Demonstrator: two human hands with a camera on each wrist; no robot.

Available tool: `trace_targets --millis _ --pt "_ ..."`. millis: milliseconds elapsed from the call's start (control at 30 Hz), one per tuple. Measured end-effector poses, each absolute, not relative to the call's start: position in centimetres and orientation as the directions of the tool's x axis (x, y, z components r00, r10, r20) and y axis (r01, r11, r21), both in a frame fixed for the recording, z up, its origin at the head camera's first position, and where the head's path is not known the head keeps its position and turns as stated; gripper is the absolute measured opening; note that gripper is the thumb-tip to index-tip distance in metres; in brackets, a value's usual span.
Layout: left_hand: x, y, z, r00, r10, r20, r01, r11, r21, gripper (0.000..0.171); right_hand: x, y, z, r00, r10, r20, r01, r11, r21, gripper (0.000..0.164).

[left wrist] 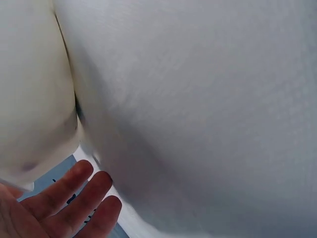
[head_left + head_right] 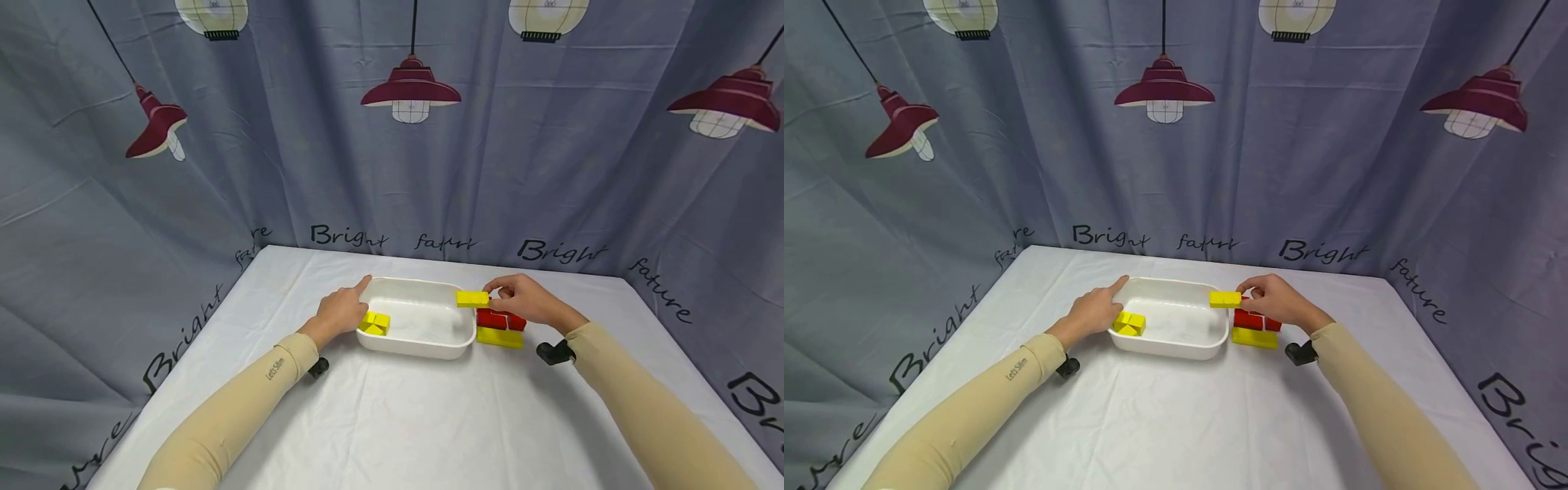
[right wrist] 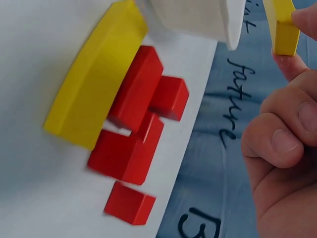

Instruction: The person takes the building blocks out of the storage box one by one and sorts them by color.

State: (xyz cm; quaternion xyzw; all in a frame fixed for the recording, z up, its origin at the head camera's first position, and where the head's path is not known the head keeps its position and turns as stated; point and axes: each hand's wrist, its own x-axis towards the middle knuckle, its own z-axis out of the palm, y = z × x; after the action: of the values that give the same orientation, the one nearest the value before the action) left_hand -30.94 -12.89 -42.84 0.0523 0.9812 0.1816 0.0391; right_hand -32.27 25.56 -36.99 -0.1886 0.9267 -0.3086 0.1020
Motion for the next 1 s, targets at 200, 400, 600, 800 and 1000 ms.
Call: trace_targets --millis 200,400,600,800,1000 --pt "-30.8 -12.7 -43.0 -0.992 0.111 -0.067 0.080 0.931 0.357 0.066 -31.3 27.6 -37.3 -0.928 -0.365 -0.071 -0.247 0.748 -0.616 0.036" --pt "-30.9 -12.8 -43.1 -0.992 0.109 -0.060 0.082 0.935 0.344 0.066 -30.7 29.3 -37.7 -0.939 -0.335 -0.082 -0.214 0.754 -0.621 0.039" --pt "-31.0 -12.8 -43.2 -0.992 0.110 -0.054 0.086 0.940 0.332 0.066 -30.4 30.7 -38.4 -0.946 -0.307 -0.105 -0.177 0.760 -0.625 0.039" --pt "-31.0 -12.8 -43.2 -0.993 0.114 -0.043 0.094 0.940 0.327 0.066 -30.1 32.0 -39.0 -0.955 -0.263 -0.139 -0.120 0.767 -0.630 0.047" --pt "-31.0 -13.0 -43.2 -0.992 0.117 -0.051 0.094 0.939 0.331 0.067 -29.9 33.5 -40.0 -0.960 -0.232 -0.156 -0.086 0.777 -0.623 0.050"
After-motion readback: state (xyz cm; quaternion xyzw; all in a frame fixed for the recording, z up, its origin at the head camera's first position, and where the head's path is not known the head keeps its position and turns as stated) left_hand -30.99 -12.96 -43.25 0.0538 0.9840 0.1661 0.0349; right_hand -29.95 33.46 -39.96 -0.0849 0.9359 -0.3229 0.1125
